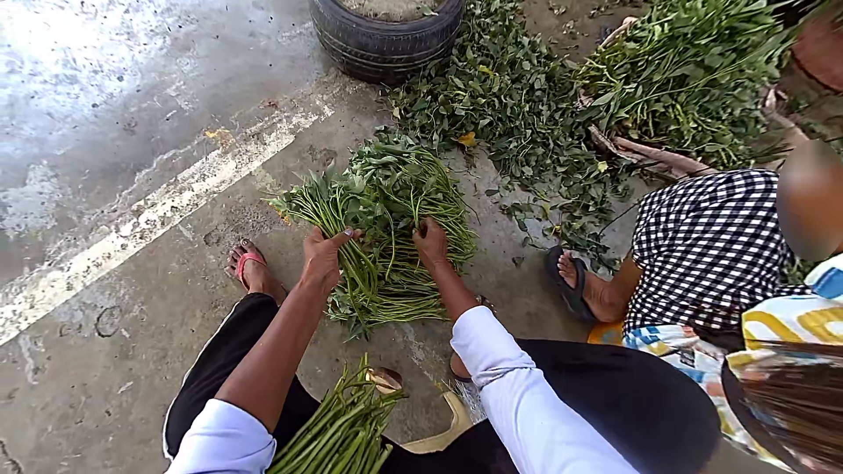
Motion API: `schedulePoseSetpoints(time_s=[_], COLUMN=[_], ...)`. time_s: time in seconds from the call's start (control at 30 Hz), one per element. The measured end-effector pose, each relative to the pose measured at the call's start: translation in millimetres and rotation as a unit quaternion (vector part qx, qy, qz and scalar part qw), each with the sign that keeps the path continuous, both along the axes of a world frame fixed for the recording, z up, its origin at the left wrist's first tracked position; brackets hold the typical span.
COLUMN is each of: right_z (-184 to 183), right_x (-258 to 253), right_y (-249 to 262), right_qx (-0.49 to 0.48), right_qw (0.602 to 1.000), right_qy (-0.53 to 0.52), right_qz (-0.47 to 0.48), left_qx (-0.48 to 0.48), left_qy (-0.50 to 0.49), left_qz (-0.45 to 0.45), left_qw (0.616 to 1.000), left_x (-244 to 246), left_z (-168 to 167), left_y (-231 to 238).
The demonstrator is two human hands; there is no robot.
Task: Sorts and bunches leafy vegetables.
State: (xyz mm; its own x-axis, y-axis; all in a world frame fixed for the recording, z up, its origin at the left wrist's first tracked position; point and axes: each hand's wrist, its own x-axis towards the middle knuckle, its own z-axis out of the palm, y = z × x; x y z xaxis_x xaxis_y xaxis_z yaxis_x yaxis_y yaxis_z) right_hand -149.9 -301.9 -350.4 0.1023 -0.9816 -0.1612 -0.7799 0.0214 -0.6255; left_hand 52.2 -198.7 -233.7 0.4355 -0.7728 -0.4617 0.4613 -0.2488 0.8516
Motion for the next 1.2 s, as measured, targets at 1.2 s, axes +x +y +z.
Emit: schedulePoseSetpoints(time_s=[1.2], right_z=[39.3], right_x=[-27.7], right_y=[11.5], right_qx=[-0.011], right_qw=[0.991], right_qy=[-0.031], right_qz=[0.126], left_qx=[0.114], left_qy=[0.026], left_qz=[-0.121], left_qw=[0.986], left_x=[-35.6], left_z=[-34.0], left_y=[-0.8])
